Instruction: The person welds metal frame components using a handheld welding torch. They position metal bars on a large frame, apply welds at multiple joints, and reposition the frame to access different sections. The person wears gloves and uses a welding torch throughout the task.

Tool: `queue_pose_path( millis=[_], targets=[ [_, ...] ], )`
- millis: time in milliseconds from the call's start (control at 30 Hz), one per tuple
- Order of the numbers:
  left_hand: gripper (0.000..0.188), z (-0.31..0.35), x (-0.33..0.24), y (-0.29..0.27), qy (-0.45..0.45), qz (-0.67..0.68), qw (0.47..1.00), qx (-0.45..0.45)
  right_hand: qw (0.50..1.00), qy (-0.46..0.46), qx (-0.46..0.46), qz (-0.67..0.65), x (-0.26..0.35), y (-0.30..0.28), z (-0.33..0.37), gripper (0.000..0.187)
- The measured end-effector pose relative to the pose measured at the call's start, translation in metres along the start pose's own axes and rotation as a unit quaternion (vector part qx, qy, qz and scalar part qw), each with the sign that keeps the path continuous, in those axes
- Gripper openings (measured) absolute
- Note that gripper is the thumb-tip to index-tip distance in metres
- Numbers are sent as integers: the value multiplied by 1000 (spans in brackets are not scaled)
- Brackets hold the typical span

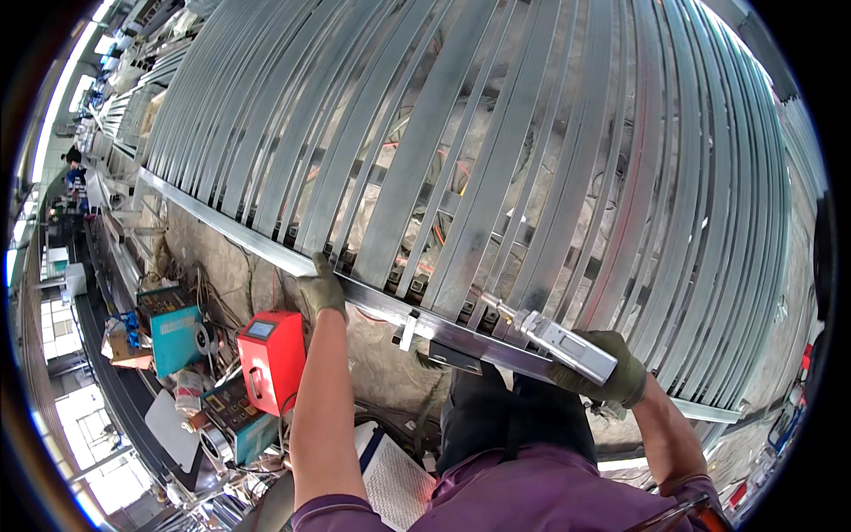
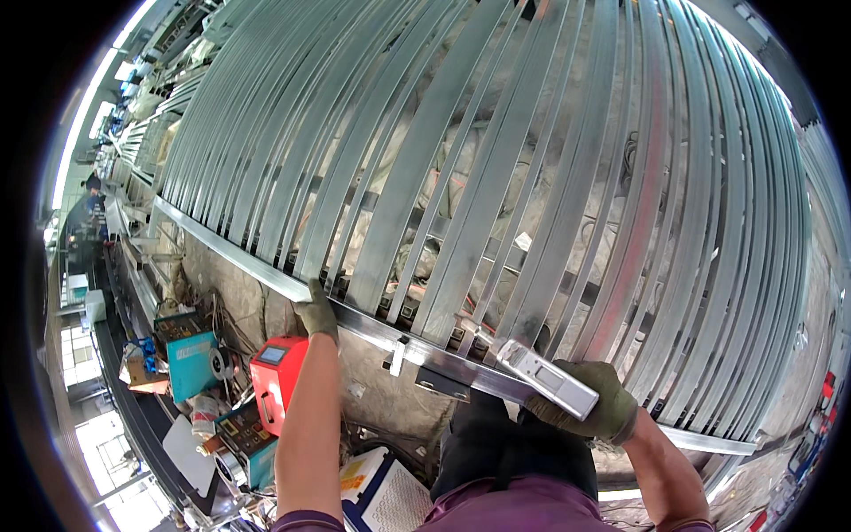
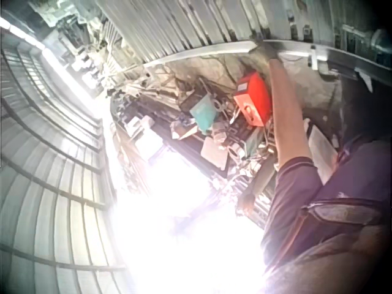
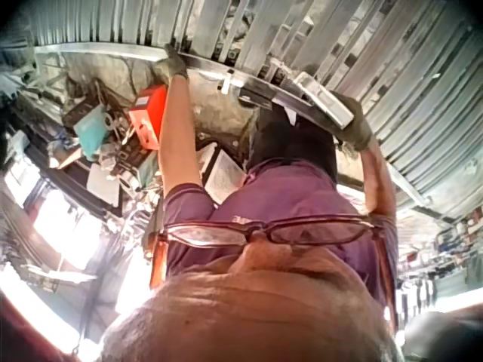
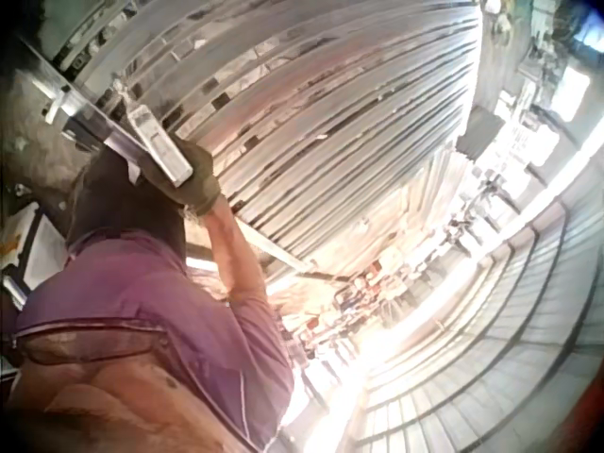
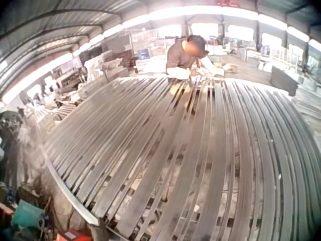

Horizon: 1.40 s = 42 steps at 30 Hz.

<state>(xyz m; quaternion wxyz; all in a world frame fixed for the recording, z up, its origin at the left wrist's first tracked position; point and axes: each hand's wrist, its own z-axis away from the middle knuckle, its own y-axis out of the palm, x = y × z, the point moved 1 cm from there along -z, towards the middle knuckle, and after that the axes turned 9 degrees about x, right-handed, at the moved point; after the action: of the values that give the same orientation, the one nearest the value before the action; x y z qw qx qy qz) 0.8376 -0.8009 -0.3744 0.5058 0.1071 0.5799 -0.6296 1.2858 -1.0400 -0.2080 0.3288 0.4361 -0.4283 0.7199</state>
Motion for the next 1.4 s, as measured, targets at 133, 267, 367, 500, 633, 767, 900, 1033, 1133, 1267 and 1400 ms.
queue_pose_path(
  millis=[133,267,367,500,633,767,900,1033,1133,1267,1400],
  targets=[
    [48,54,25,-28,81,-2,995,54,990,-103,-66,72,-2,-12,17,26],
    [23,207,-12,-37,85,203,934,281,983,106,-2,-148,24,-30,34,41],
    [51,310,-66,-22,141,153,794,571,966,16,-155,-205,55,-43,19,32],
    [66,386,-89,44,306,127,698,635,923,-58,-255,-281,99,-66,-10,25],
    [50,394,-136,41,183,-30,676,713,909,-34,-342,-234,111,-97,-15,31],
    [46,370,-189,-24,205,-96,665,711,833,53,-446,-321,117,-109,-23,31],
    [52,360,-216,-63,166,25,620,767,787,69,-411,-455,67,-96,-14,30],
    [46,374,-209,-67,193,38,537,820,739,140,-296,-589,36,-62,-10,37],
    [49,378,-219,-78,60,109,521,845,684,186,-237,-665,18,-30,-15,41],
    [57,386,-204,-86,-28,214,491,844,665,222,-142,-699,17,-1,-21,46],
    [53,397,-210,-99,-86,294,486,818,635,251,-172,-710,3,25,-34,40]
  ],
)
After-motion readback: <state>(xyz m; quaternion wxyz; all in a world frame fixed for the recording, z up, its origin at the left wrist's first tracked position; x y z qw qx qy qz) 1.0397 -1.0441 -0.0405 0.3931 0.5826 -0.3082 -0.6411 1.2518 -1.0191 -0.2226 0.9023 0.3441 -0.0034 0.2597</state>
